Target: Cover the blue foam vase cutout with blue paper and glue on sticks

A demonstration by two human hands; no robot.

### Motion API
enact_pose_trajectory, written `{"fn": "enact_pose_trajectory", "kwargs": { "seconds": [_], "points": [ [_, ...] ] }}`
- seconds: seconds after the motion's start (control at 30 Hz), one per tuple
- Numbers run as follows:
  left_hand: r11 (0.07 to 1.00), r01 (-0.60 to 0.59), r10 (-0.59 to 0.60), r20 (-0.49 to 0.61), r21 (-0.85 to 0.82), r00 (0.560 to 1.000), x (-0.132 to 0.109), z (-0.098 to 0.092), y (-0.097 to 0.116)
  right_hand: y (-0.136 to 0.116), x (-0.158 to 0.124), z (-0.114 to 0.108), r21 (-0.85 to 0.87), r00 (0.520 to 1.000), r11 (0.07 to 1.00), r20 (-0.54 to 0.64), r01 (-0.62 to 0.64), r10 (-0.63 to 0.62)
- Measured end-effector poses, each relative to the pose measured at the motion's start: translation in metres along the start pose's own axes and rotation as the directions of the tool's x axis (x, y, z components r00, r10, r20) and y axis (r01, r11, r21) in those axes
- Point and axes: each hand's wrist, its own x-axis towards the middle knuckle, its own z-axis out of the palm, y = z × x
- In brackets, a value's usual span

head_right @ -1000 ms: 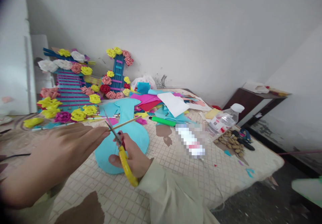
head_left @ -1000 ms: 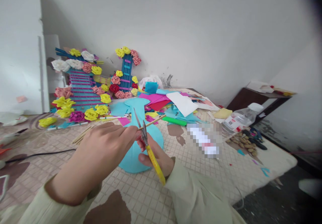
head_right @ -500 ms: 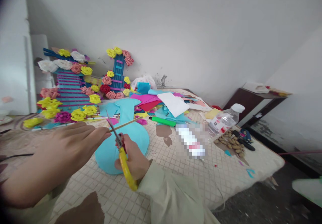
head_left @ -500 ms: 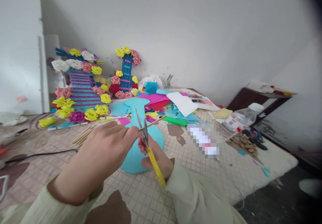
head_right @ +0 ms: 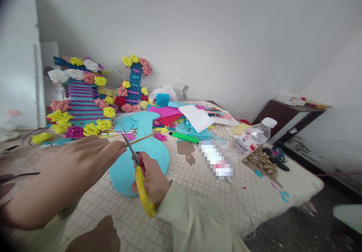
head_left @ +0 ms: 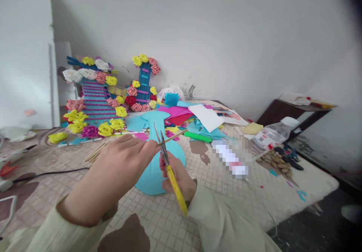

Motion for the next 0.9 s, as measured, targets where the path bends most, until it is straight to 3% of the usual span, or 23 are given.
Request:
{"fn": "enact_pose_trajectory", "kwargs": {
  "seconds": [0.17,0.3,0.9],
  "points": [
    [0.999,0.015,-0.012,-0.088,0.030,0.996,0.003,0.002,0.007,0.005,0.002,-0.002,-0.048,0.993,0.993,-0.031,0.112,-0.113],
    [0.999,0.043,-0.043,-0.155,-0.006,0.987,0.003,0.004,0.007,0.010,0.004,-0.006,-0.013,0.993,0.994,0.046,0.111,-0.111],
    [0.999,0.022,-0.023,-0.031,-0.033,0.999,0.002,0.005,0.003,0.008,-0.001,-0.005,0.082,0.991,0.995,0.109,0.063,-0.072]
  ]
}}
